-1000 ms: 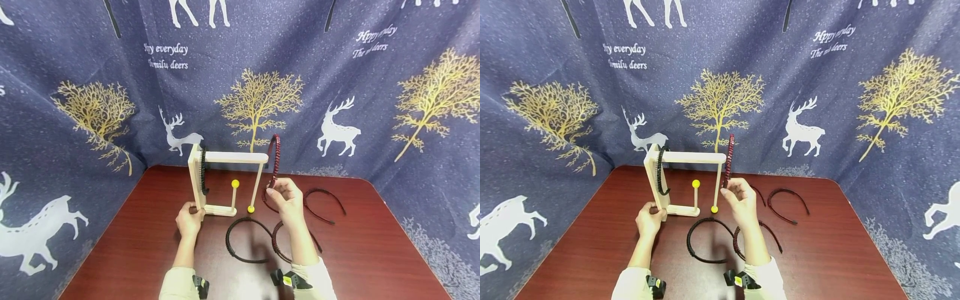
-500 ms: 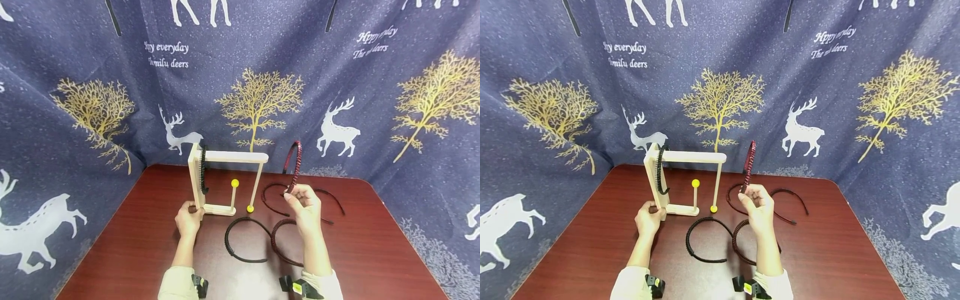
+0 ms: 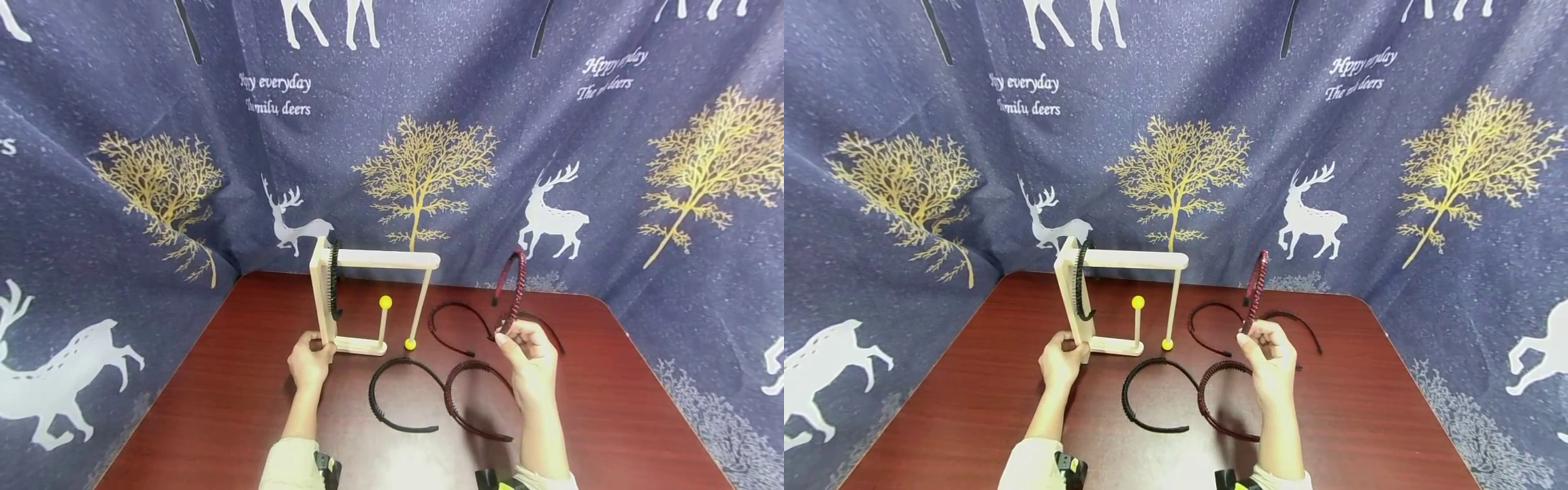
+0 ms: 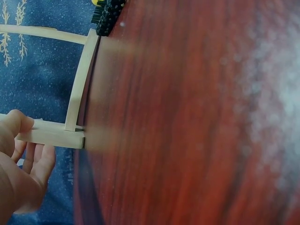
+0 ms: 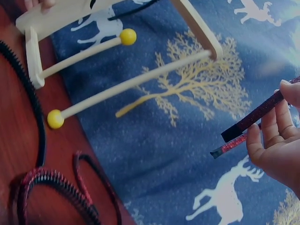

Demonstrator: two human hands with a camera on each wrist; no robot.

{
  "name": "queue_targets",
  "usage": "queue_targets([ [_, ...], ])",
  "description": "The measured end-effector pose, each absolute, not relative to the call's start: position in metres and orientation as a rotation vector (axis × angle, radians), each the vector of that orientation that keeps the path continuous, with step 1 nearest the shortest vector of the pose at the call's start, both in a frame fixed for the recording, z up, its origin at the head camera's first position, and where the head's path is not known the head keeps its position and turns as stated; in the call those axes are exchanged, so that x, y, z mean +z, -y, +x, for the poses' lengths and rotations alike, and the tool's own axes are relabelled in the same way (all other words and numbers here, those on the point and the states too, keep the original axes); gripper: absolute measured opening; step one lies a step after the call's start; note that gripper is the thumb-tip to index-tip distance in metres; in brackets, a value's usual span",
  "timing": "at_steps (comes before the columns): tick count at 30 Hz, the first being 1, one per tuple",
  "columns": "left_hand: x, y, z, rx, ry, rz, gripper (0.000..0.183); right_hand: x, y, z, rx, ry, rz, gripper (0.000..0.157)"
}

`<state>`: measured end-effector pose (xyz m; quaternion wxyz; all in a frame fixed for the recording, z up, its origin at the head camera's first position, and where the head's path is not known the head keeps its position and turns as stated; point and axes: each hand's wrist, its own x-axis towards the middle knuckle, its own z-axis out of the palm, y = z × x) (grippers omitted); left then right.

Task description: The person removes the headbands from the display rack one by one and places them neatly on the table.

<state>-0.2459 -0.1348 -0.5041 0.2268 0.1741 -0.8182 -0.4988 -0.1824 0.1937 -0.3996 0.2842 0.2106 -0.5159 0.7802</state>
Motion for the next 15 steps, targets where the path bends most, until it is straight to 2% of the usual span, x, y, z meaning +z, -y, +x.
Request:
queue_targets([
  [15, -0.507, 0.135, -0.247, -1.353, 2.251, 0.458, 0.023, -0.427, -0.224, -0.164, 2.049, 1.419, 0.412, 0.027],
])
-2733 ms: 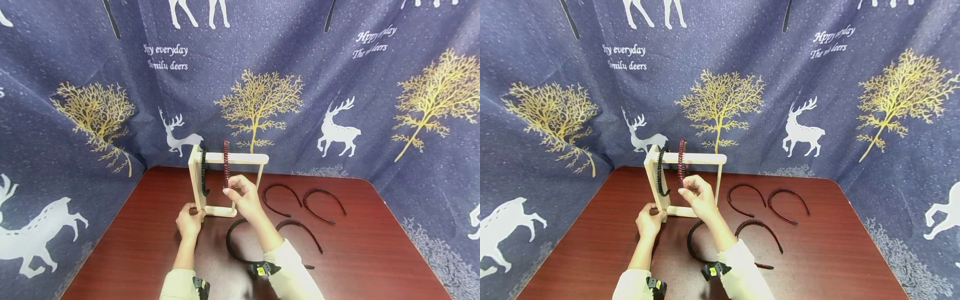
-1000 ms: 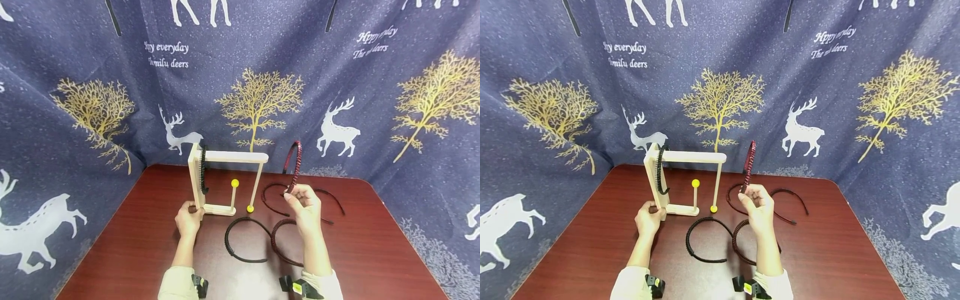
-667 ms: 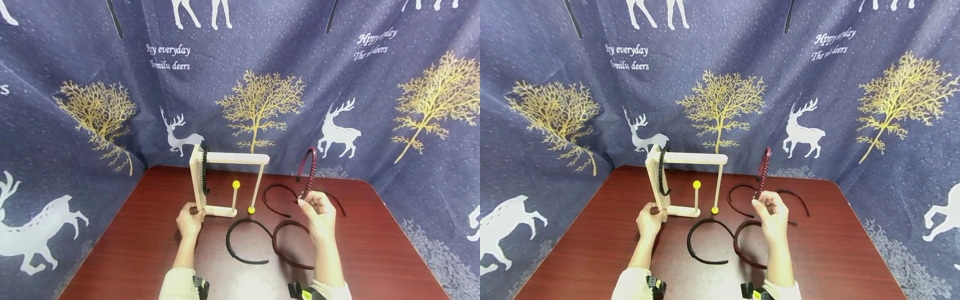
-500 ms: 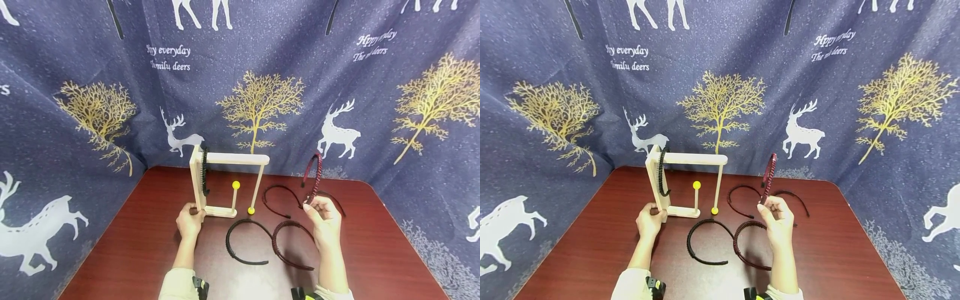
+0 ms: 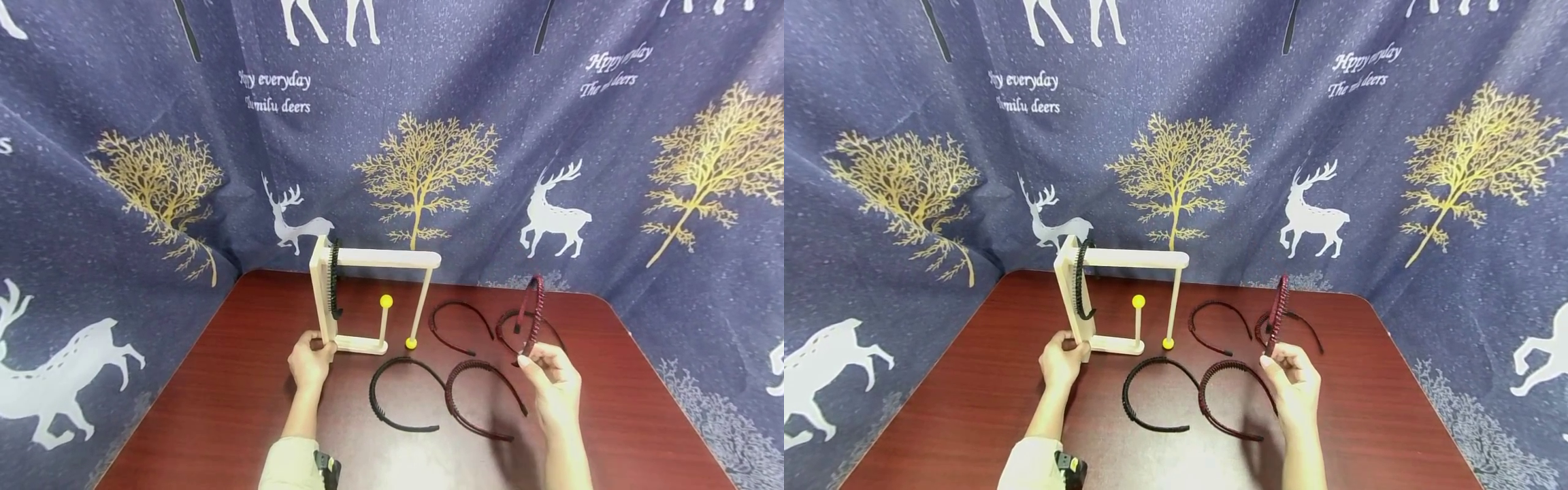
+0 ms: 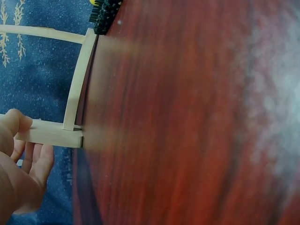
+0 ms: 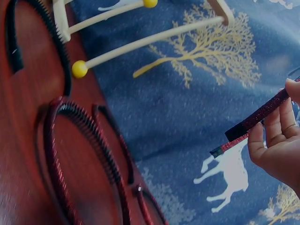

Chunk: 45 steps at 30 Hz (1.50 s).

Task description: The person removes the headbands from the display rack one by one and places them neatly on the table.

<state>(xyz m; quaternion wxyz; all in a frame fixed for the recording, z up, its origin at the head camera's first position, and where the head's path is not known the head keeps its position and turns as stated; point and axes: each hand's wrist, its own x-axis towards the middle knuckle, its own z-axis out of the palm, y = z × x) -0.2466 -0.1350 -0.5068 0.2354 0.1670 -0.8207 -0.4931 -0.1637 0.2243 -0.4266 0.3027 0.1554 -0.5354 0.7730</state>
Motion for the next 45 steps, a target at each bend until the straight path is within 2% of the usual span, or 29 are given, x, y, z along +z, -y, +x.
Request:
queue_targets([
  [8, -0.505, 0.135, -0.247, -1.364, 2.251, 0.476, 0.022, -0.446, -0.244, -0.154, 2.062, 1.425, 0.386, 0.026],
  [13, -0.506, 0.135, -0.247, -1.37, 2.257, 0.477, 0.024, -0.457, -0.256, -0.148, 2.017, 1.487, 0.332, 0.017],
  [20, -0.506, 0.135, -0.247, -1.378, 2.255, 0.479, 0.025, -0.483, -0.283, -0.147, 1.971, 1.522, 0.287, 0.024],
  [25, -0.505, 0.135, -0.247, -1.385, 2.255, 0.483, 0.025, -0.49, -0.298, -0.141, 1.85, 1.675, 0.066, 0.023],
  [32, -0.504, 0.135, -0.247, -1.393, 2.257, 0.466, 0.024, -0.508, -0.32, -0.144, 1.888, 1.612, 0.115, 0.027],
  [35, -0.503, 0.136, -0.247, -1.401, 2.256, 0.461, 0.024, -0.524, -0.331, -0.147, 1.864, 1.645, 0.041, 0.031],
  [40, -0.504, 0.136, -0.247, -1.4, 2.261, 0.459, 0.023, -0.505, -0.321, -0.133, 1.805, 1.751, -0.061, 0.014],
  [42, -0.505, 0.136, -0.247, -1.399, 2.265, 0.459, 0.023, -0.49, -0.311, -0.126, 1.813, 1.776, -0.068, 0.015],
  [45, -0.505, 0.136, -0.247, -1.4, 2.265, 0.46, 0.024, -0.489, -0.311, -0.123, 1.807, 1.829, -0.076, 0.019],
])
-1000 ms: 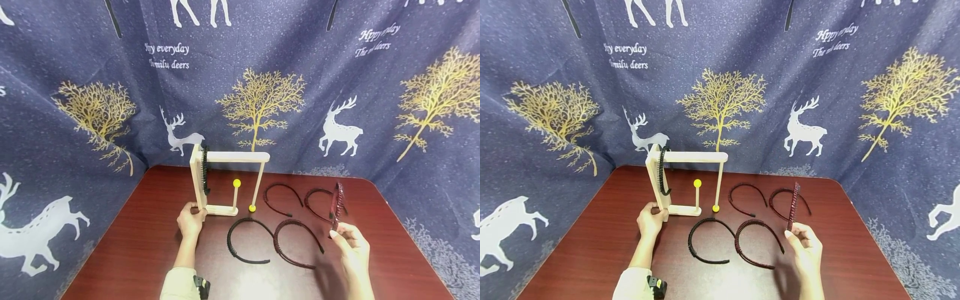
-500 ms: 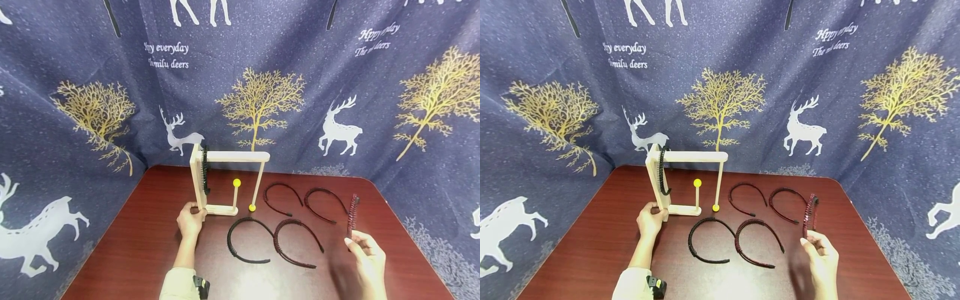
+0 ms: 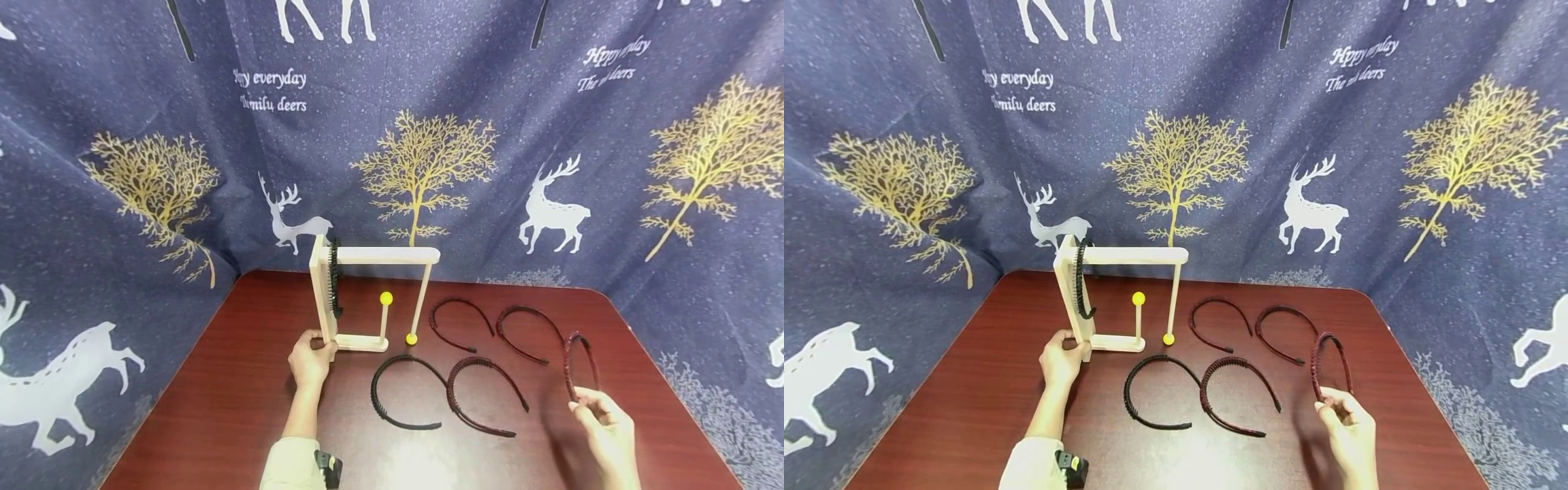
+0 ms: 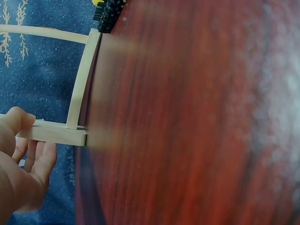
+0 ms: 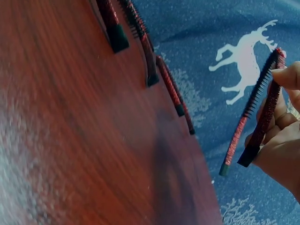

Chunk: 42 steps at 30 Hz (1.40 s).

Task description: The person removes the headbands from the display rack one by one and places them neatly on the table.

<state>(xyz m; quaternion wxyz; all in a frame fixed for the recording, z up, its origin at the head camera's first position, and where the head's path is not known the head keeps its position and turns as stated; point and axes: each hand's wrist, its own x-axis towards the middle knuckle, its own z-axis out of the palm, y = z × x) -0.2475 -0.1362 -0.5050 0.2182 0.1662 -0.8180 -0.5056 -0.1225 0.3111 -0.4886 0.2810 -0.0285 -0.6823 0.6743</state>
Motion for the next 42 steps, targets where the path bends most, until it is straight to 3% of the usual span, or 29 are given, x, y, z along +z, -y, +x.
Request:
queue_targets([
  [20, -0.504, 0.136, -0.247, -1.387, 2.279, 0.444, 0.023, -0.51, -0.336, -0.12, 1.596, 2.34, -0.002, 0.018],
  [31, -0.503, 0.136, -0.246, -1.395, 2.276, 0.454, 0.024, -0.511, -0.342, -0.119, 1.37, 2.768, -0.123, 0.022],
  [42, -0.505, 0.137, -0.248, -1.409, 2.274, 0.469, 0.024, -0.509, -0.342, -0.128, 1.532, 2.868, -0.271, 0.029],
])
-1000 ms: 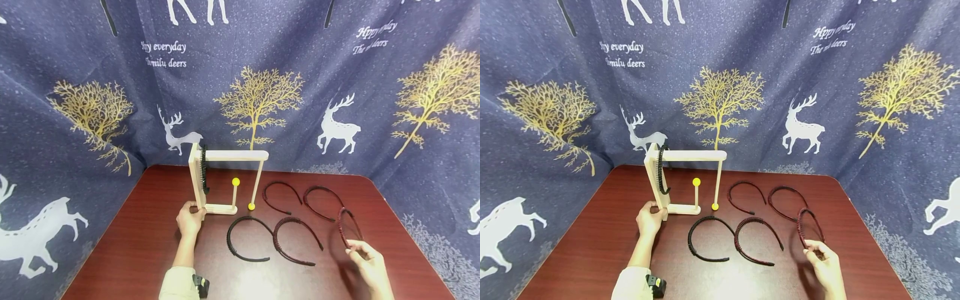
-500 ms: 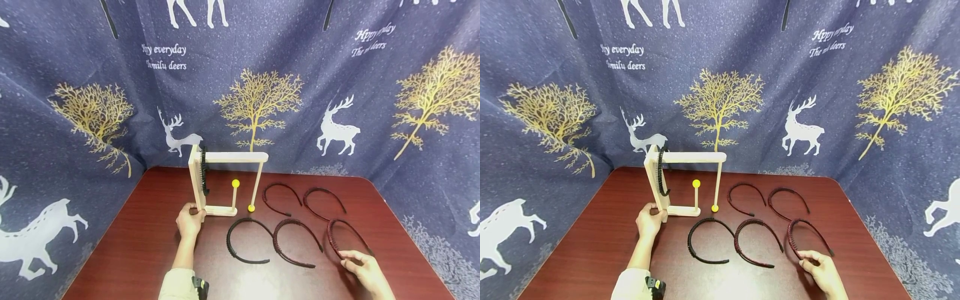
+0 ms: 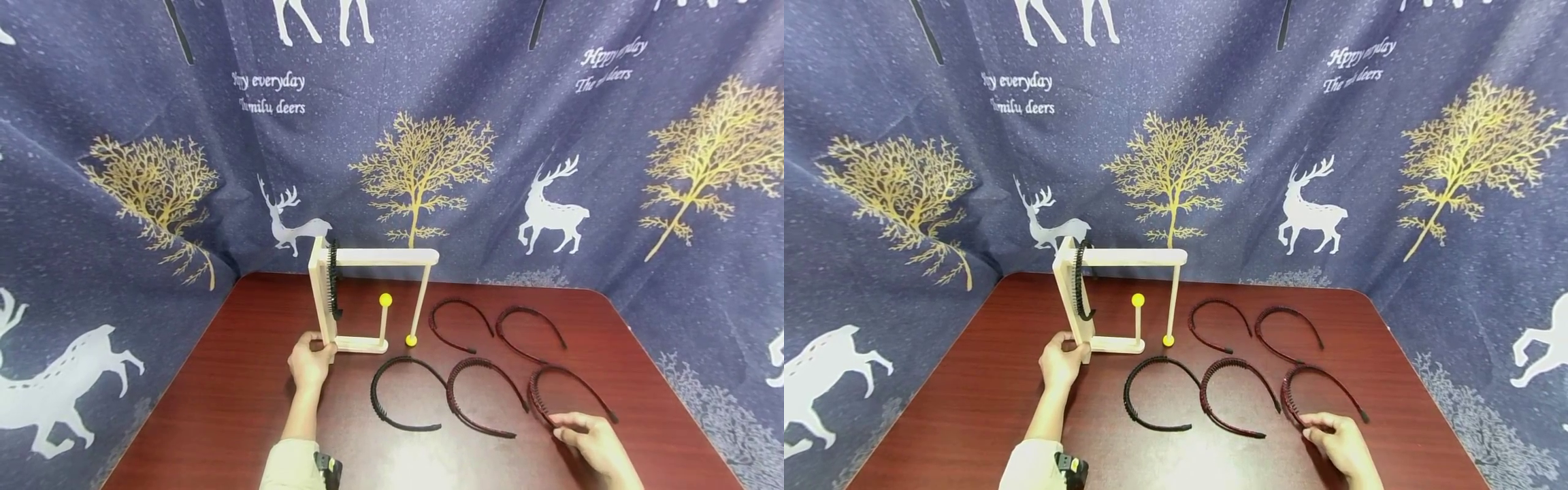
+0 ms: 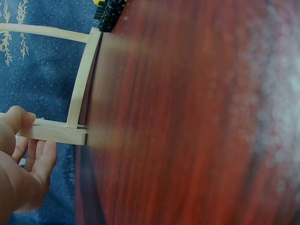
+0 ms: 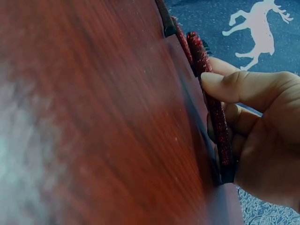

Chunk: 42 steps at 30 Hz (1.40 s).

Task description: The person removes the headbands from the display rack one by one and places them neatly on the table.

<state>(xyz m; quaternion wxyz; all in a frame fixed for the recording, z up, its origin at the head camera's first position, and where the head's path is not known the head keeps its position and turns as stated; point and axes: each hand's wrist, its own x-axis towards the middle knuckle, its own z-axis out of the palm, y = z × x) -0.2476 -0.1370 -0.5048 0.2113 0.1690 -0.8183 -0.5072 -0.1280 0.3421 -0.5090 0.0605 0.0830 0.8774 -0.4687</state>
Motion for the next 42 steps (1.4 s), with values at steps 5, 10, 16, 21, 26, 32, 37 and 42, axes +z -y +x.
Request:
queue_targets([
  [5, -0.504, 0.136, -0.247, -1.417, 2.276, 0.462, 0.024, -0.512, -0.34, -0.134, -1.419, -2.736, 0.284, 0.025],
  [10, -0.503, 0.135, -0.246, -1.404, 2.278, 0.456, 0.024, -0.515, -0.339, -0.144, -1.413, -2.82, 0.234, 0.022],
  [16, -0.503, 0.135, -0.246, -1.404, 2.282, 0.463, 0.024, -0.513, -0.339, -0.15, -1.329, -2.821, 0.191, 0.023],
  [21, -0.502, 0.135, -0.246, -1.401, 2.281, 0.462, 0.023, -0.511, -0.336, -0.151, -1.38, -2.75, 0.189, 0.025],
  [26, -0.503, 0.136, -0.246, -1.401, 2.278, 0.46, 0.024, -0.51, -0.33, -0.15, -1.49, -2.677, 0.07, 0.028],
  [32, -0.504, 0.136, -0.245, -1.403, 2.27, 0.457, 0.024, -0.508, -0.32, -0.151, -1.388, -2.707, 0.097, 0.029],
  [37, -0.505, 0.137, -0.246, -1.403, 2.27, 0.451, 0.023, -0.507, -0.315, -0.152, -1.277, -2.808, 0.092, 0.026],
  [42, -0.505, 0.137, -0.247, -1.403, 2.27, 0.444, 0.023, -0.502, -0.308, -0.154, -1.367, -2.837, 0.061, 0.029],
])
